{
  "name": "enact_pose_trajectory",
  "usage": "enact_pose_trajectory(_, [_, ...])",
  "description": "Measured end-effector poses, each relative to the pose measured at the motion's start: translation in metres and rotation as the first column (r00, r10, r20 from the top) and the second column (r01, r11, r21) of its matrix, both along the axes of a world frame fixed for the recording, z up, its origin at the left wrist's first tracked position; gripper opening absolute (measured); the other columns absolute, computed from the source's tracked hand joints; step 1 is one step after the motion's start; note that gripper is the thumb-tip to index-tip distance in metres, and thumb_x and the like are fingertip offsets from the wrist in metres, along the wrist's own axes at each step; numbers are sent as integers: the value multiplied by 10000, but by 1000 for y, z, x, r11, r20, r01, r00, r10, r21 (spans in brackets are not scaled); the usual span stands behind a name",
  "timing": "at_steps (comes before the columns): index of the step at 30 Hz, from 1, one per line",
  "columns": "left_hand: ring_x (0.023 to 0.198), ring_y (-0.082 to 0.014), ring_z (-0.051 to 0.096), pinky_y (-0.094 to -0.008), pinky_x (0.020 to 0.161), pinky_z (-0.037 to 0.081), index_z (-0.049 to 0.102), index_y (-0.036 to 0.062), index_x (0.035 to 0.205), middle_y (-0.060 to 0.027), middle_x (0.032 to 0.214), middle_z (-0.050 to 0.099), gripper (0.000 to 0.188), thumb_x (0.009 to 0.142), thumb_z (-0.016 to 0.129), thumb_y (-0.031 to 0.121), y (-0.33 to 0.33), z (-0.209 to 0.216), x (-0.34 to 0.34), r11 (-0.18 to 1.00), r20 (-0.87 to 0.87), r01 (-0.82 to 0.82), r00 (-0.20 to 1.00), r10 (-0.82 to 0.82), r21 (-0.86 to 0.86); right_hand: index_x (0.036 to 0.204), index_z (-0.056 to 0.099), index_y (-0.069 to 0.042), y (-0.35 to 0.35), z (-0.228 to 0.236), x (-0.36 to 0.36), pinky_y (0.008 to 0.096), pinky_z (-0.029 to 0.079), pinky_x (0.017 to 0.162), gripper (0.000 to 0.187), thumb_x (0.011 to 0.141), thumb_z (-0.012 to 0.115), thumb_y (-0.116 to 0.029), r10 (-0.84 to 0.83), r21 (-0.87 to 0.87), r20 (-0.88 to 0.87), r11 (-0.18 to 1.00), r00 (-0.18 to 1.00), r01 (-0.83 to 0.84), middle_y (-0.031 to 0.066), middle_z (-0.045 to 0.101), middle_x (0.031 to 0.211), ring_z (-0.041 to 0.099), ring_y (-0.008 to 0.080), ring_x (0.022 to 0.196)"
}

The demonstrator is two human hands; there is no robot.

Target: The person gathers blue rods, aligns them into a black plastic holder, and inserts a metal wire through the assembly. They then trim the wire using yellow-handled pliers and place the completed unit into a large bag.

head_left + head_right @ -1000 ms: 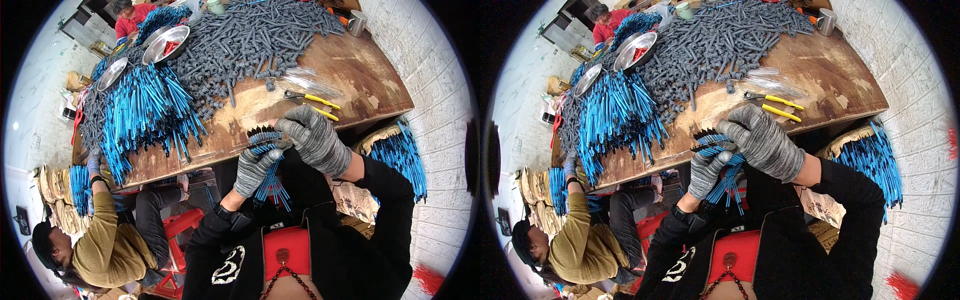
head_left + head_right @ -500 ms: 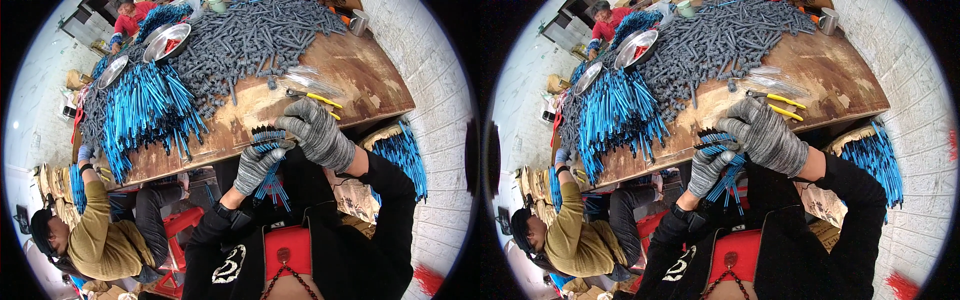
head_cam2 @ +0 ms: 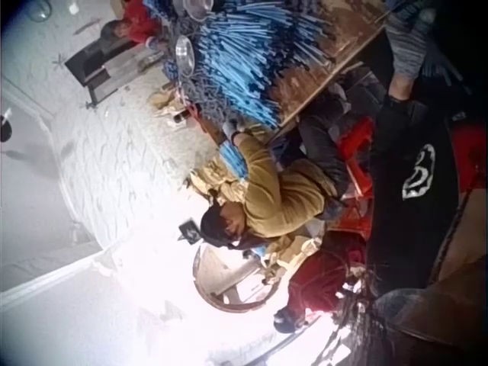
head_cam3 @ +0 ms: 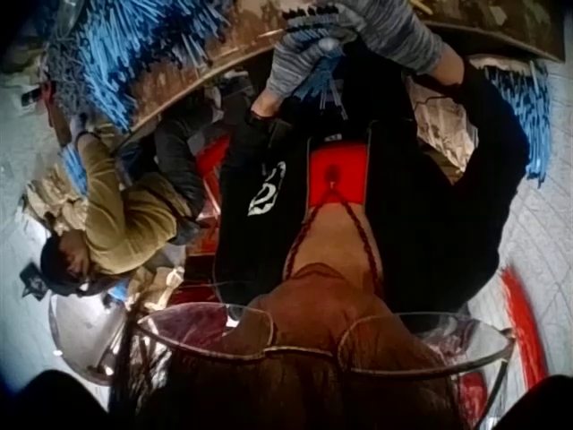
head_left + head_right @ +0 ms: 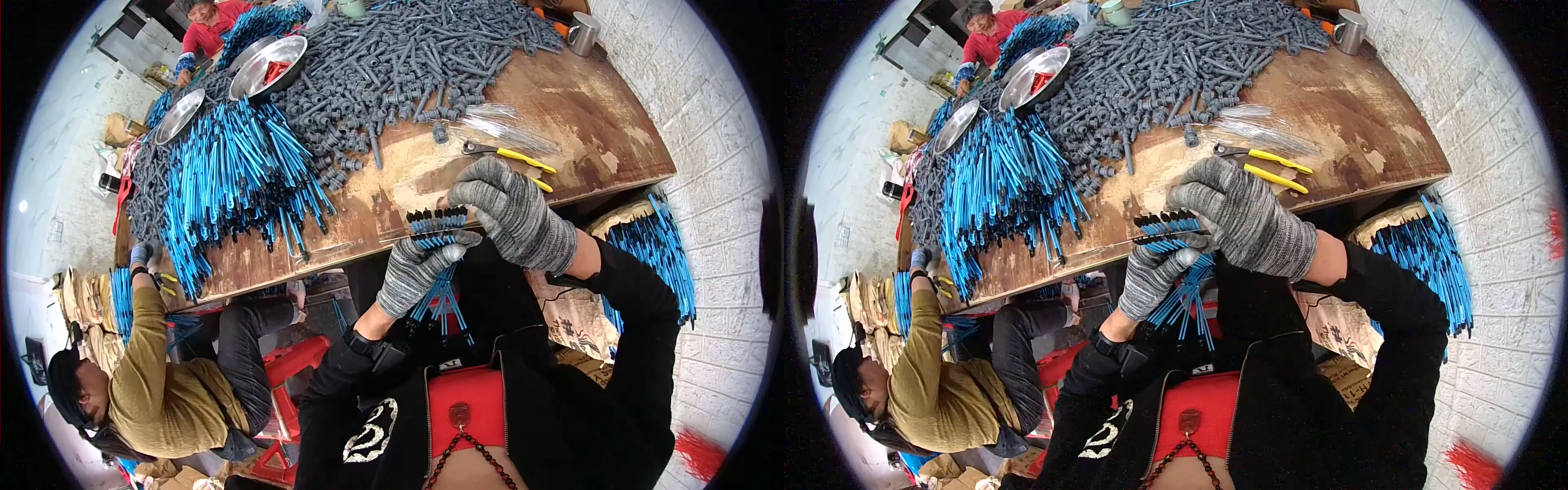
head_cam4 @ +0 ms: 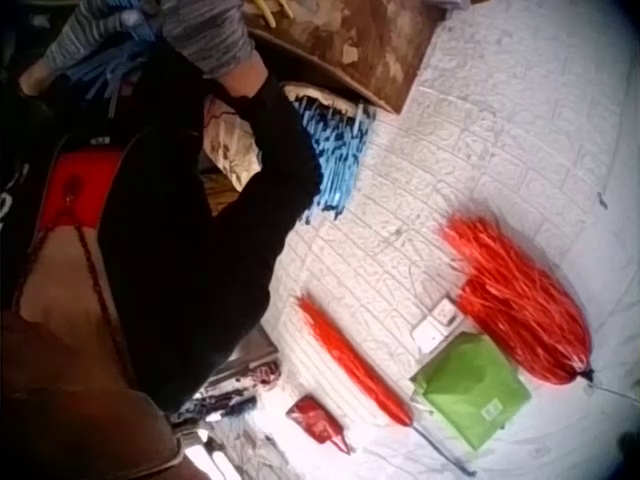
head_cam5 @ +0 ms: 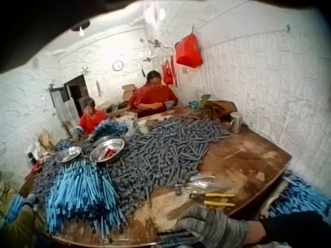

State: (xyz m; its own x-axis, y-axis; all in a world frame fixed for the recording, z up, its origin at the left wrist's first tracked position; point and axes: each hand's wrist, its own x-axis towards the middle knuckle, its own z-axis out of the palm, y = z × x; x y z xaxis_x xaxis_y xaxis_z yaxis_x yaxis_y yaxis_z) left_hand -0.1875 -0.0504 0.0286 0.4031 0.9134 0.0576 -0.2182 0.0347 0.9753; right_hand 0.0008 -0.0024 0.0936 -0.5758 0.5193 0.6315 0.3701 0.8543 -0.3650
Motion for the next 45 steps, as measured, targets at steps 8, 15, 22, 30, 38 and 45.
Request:
enact_pose_trajectory(8, [954, -156, 619, -280, 851, 482, 649, 3, 1059, -75, 1054, 655, 215, 871, 629, 106, 0, 6, -1, 999, -52, 13, 999, -11, 32, 1045, 603, -36, 3, -4, 9, 414, 455, 867, 318, 741, 634, -127, 40, -104, -40, 994, 998, -44, 129, 562, 1028, 552, 318, 975])
enact_pose_trajectory(15, [932, -149, 623, -274, 831, 490, 645, 8, 1073, -73, 1048, 658, 224, 873, 631, 107, 1, -5, 3, 997, -24, -11, 1000, 13, 77, 1029, 570, -7, -5, -1, -3, 376, 478, 822, 202, 852, 492, -65, -4, -15, -12, 1000, 1000, 4, 134, 559, 978, 579, 302, 908])
enact_pose_trajectory(22, [998, -119, 587, -268, 881, 467, 627, 25, 1126, -54, 1067, 660, 255, 880, 622, 91, -5, 3, 4, 999, 48, 22, 999, -20, -46, 1032, 585, -16, -7, -6, -3, 371, 481, 834, 204, 857, 486, -52, -62, -112, -117, 992, 991, 49, 125, 564, 982, 582, 287, 916])
enact_pose_trajectory(30, [1006, -139, 597, -277, 883, 469, 637, 17, 1103, -67, 1064, 660, 227, 890, 607, 90, -5, 1, 7, 995, 63, -64, 996, 59, 81, 1030, 637, -61, -13, -2, -1, 355, 483, 837, 238, 818, 531, -37, -86, -77, -79, 994, 993, 80, 97, 556, 966, 574, 270, 915])
enact_pose_trajectory(38, [1027, -149, 596, -285, 902, 466, 634, 8, 1099, -74, 1066, 659, 224, 897, 596, 99, -7, 6, 3, 999, 55, -19, 998, 17, 31, 1043, 654, -101, -12, 1, 1, 346, 475, 847, 267, 815, 534, -30, -74, -107, -65, 992, 995, 67, 77, 546, 944, 569, 252, 930])
enact_pose_trajectory(45, [1034, -151, 593, -285, 913, 457, 630, 8, 1111, -75, 1073, 655, 236, 899, 594, 107, -7, 8, 5, 999, 58, -24, 998, 22, 36, 1052, 640, -80, -9, -1, 8, 357, 470, 854, 266, 809, 543, -33, -52, -110, -50, 993, 997, 46, 87, 555, 966, 568, 257, 951])
